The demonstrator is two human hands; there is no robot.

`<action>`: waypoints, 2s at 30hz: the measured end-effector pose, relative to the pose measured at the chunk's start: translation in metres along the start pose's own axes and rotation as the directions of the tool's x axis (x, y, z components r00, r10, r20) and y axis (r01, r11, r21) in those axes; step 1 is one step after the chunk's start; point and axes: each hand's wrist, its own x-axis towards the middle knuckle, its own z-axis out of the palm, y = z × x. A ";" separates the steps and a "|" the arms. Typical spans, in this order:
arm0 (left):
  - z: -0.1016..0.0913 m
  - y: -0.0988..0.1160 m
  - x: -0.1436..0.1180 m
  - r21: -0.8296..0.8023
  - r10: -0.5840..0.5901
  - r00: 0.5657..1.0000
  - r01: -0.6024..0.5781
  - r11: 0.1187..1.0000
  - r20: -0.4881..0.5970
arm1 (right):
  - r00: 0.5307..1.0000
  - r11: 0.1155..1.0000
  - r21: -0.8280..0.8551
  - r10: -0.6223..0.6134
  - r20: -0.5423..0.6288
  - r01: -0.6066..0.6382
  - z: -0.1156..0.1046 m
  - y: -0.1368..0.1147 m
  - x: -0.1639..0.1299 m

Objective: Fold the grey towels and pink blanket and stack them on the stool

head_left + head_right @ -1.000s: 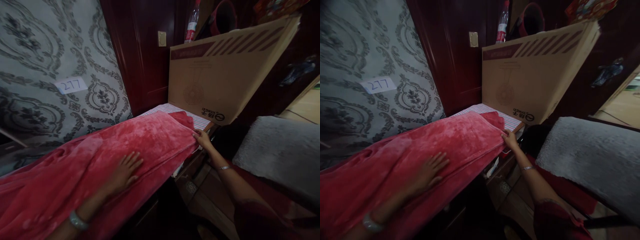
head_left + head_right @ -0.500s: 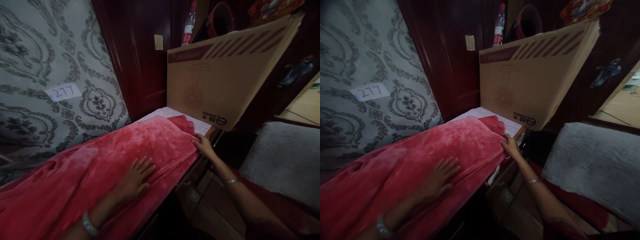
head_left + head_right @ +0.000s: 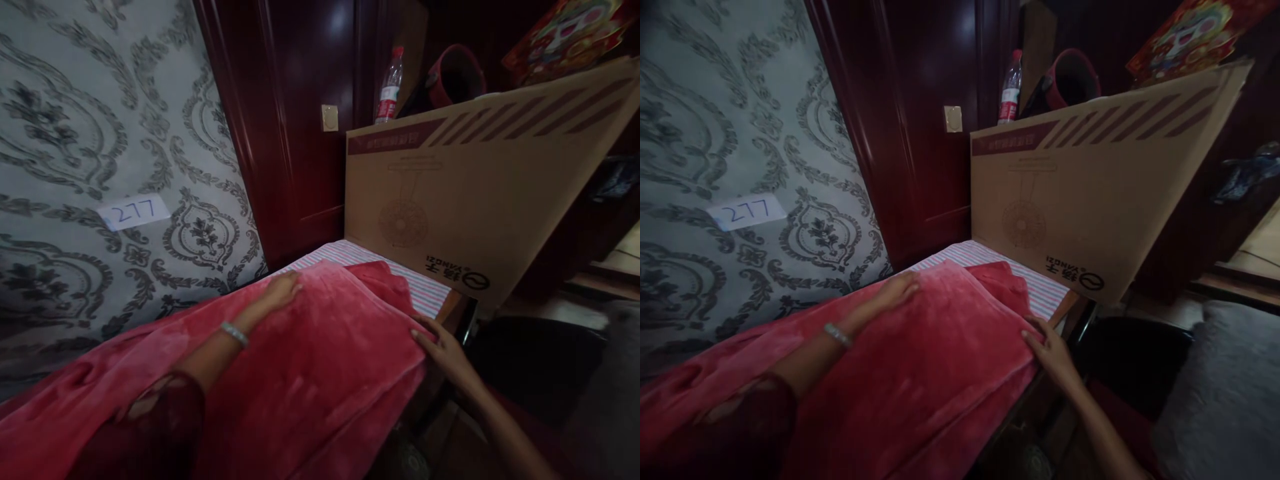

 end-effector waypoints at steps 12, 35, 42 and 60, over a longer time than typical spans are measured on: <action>0.039 -0.012 0.172 -0.115 -0.219 0.966 0.236 0.965 0.139 | 0.997 0.999 -0.036 0.023 0.068 -0.020 -0.013 0.000 -0.004; 0.067 -0.011 0.181 -0.068 -0.225 0.971 0.219 0.973 -0.081 | 0.990 0.989 0.050 0.137 0.043 -0.139 -0.009 -0.005 -0.001; 0.055 0.022 0.055 0.042 0.233 0.971 -0.231 0.972 -0.056 | 0.992 0.992 0.056 0.114 0.062 -0.117 -0.010 -0.013 0.002; 0.094 0.079 -0.212 0.109 0.205 0.978 -0.201 0.974 -0.028 | 0.968 0.957 0.151 0.251 -0.008 -0.247 -0.006 -0.020 0.002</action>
